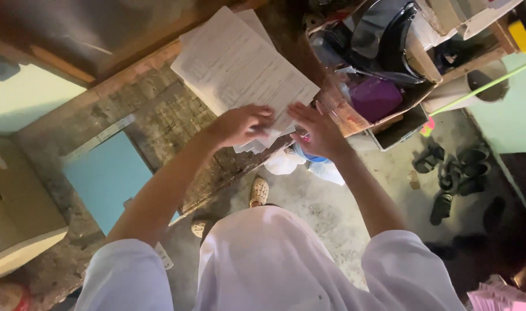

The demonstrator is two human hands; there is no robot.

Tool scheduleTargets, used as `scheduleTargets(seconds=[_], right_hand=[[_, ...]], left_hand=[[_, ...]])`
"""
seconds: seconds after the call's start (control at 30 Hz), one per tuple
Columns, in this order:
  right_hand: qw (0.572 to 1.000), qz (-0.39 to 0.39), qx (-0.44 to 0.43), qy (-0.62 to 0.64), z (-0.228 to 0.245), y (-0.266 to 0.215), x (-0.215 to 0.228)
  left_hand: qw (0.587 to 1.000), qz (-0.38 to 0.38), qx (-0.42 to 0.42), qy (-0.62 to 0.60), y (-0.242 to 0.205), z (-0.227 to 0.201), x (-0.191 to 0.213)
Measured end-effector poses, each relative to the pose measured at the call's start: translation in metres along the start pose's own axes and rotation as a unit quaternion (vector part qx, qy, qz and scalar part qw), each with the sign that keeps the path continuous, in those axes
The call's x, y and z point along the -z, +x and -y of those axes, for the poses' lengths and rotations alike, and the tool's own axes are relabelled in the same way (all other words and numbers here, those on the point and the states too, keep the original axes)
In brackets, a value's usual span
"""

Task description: Measuring and cutting blue paper covers using a metal ruler and a cutting blade on a workstation.

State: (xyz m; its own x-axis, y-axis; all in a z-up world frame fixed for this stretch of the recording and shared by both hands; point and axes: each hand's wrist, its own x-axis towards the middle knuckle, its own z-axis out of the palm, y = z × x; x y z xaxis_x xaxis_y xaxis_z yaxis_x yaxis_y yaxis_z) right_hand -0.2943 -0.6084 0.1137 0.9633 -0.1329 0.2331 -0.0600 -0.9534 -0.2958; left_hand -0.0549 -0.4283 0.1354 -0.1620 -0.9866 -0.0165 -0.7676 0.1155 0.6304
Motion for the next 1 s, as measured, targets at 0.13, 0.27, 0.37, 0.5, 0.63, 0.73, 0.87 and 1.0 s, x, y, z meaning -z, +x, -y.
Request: scheduleTargets(seconds=[0.13, 0.27, 0.37, 0.5, 0.63, 0.73, 0.87, 1.0], right_hand=[[0.999, -0.002, -0.01, 0.035, -0.002, 0.001, -0.003], [1.0, -0.001, -0.008, 0.013, -0.002, 0.002, -0.001], [0.999, 0.014, -0.027, 0.022, 0.003, 0.007, 0.007], [0.997, 0.042, -0.064, 0.033, 0.02, 0.014, 0.024], [0.996, 0.047, -0.065, 0.039, 0.011, 0.011, 0.016], [0.993, 0.06, -0.078, 0.062, 0.01, 0.01, 0.012], [0.993, 0.075, -0.081, 0.048, 0.014, 0.012, 0.014], [0.992, 0.088, -0.087, 0.035, 0.011, 0.01, 0.008]], left_hand=[[0.996, -0.017, 0.034, -0.08, 0.003, -0.014, 0.023], [0.99, -0.022, 0.072, -0.121, 0.002, -0.014, 0.019], [0.988, -0.023, 0.088, -0.128, 0.001, -0.008, 0.016], [0.985, 0.002, 0.096, -0.146, -0.002, -0.002, 0.016], [0.985, 0.006, 0.09, -0.145, 0.001, 0.006, 0.002], [0.983, 0.007, 0.074, -0.168, 0.001, -0.006, 0.013], [0.972, 0.006, 0.127, -0.2, 0.001, -0.013, 0.016], [0.977, 0.014, 0.122, -0.176, 0.001, -0.009, 0.014]])
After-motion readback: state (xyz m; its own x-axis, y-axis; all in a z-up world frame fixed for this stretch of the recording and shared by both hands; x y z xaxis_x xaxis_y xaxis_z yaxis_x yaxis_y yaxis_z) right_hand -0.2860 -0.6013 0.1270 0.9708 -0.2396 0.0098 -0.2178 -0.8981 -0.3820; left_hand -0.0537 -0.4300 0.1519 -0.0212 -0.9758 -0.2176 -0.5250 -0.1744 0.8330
